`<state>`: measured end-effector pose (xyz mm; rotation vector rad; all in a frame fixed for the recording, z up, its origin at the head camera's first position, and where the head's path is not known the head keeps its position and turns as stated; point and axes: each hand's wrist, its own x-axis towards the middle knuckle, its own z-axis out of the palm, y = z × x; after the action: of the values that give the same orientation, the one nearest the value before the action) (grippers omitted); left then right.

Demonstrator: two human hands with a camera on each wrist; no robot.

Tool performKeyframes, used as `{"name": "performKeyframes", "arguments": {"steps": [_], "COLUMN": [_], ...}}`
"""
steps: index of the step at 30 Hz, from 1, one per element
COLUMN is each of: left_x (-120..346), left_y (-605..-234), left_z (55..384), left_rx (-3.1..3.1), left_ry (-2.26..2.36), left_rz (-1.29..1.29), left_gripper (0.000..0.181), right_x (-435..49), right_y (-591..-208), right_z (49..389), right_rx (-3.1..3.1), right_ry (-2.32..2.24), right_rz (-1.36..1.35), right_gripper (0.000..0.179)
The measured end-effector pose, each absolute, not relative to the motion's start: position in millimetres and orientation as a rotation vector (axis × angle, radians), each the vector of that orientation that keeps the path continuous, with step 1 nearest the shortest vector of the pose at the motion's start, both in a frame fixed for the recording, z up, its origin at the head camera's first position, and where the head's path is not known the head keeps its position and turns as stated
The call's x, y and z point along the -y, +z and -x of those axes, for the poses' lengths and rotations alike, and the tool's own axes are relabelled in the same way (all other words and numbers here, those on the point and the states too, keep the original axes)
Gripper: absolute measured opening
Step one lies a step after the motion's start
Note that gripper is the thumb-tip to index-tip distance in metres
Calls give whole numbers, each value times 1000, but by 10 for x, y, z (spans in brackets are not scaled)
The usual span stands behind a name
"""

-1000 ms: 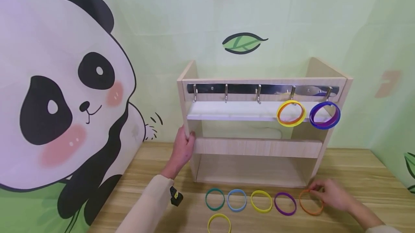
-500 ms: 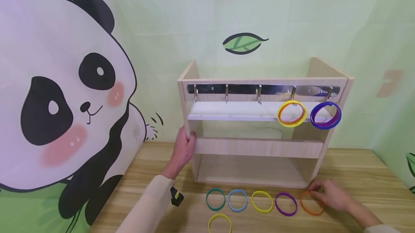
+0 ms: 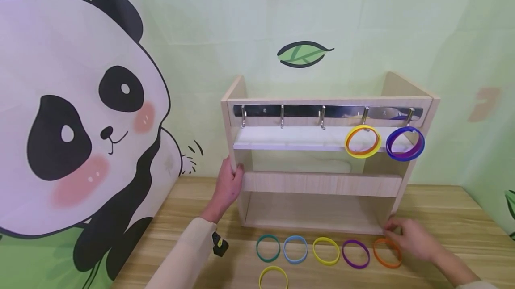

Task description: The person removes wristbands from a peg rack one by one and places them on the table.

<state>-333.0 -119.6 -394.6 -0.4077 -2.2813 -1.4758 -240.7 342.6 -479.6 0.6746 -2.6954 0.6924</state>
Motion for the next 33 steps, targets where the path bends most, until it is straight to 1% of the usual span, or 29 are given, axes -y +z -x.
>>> {"name": "performKeyframes", "arguments": {"steps": [9,20,23,27,33], "left_x": [1168,1154,1164,1178,1193], "left_y": [-3954,-3950,-3952,-3950,-3960], "left_z": [3344,3332,3329,3328,3338], "left_rx": [2274,2277,2290,2296,2291], "left_ry": [-1479,-1487,-1487,-1485,-1487], "left_rz": [418,417,402,394,388], "left_gripper": [43,44,44,44,43], "right_x": [-3293,-3093,-3025,-2937,-2852], "right_y": [-4662,-4392,-4272,-4098,-3844], "right_z": [2358,2296,2270,2244,2211], "right_rx": [2494,2261,2231,2224,2239], "right_ry": [630,582,586,598,603], "right_rz": [-675,-784,-807,-818,-775], "right_gripper": [17,30,30,25,22]}}
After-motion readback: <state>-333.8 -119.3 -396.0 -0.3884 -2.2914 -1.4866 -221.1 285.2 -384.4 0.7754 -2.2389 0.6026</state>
